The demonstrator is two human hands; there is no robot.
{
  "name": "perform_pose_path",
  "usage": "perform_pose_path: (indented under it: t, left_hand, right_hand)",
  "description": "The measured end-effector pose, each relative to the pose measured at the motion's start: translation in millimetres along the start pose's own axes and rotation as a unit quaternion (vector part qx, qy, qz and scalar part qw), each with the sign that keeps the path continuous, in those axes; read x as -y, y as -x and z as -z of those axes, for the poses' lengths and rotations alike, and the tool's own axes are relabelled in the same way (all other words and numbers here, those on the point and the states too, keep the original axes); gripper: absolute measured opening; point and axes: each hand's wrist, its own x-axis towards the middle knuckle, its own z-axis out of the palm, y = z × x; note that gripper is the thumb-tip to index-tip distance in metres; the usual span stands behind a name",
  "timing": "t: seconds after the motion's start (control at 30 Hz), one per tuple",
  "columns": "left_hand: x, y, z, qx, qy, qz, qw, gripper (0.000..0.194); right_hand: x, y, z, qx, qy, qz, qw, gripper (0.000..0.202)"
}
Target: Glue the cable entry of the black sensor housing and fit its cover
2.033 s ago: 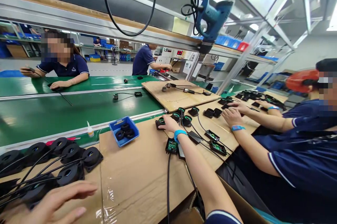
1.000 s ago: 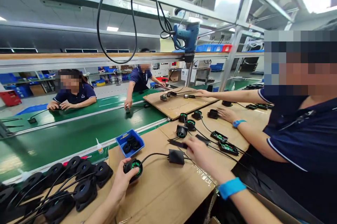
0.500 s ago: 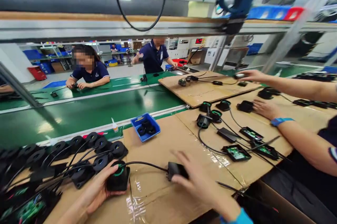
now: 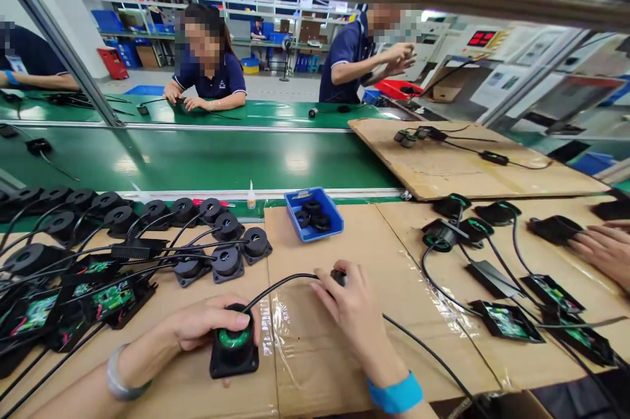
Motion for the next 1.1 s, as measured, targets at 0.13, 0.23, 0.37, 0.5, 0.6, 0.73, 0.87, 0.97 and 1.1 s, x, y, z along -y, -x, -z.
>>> perform_pose_path:
  t: [0.13,0.23,0.37,0.5,0.6,0.73,0.87,0.97,1.1]
  left_hand:
    - [2.7,-0.8,-3.3,-0.017,0.033,0.016,0.999,0.054]
    - [5.5,-4.7,-4.7,-0.102,0.03,-0.01,0.994,0.057]
    - [4.3,-3.1,-0.9,-0.172,-0.057,-0.088,0.98,0.059]
    - [0.1,4.4,6.4,-0.136,-0.143,-0.128,0.972,0.059]
    - [0.9,6.3,8.6,-0.152,-0.196,-0.16,0.955,0.061]
    - [5.7,3.8,6.3,-0.207,-0.232,-0.207,0.928,0.053]
    - [10.3,0.2,3.9,-0.231,-0.25,-0.232,0.911,0.057]
    - [14.4,-2.2,1.9,-0.256,-0.305,-0.21,0.893,0.062]
    - [23.8,-5.3,0.7,-0.278,-0.308,-0.187,0.89,0.062]
  right_hand:
    - [18.2,-35.5,-3.2,0.056,-0.155,0.006,0.986,0.027]
    - [29.7,-86.3,-12.5,0.091,-0.303,-0.079,0.946,0.03]
    - [41.7,-166.1,-68.0,0.15,-0.325,-0.141,0.923,0.039]
    - [51.5,-214.8,-125.1,0.187,-0.335,-0.19,0.904,0.026]
    - [53.7,-220.1,-124.1,0.174,-0.367,-0.205,0.891,0.017]
    - [50.6,-187.4,-67.7,0.126,-0.439,-0.201,0.867,0.027]
    - [47.5,-120.4,-6.7,0.096,-0.589,-0.263,0.758,0.039]
    - [46.9,-67.0,13.4,0.062,-0.663,-0.358,0.655,0.031]
    - [50.5,-20.3,9.6,0.015,-0.706,-0.479,0.521,0.038]
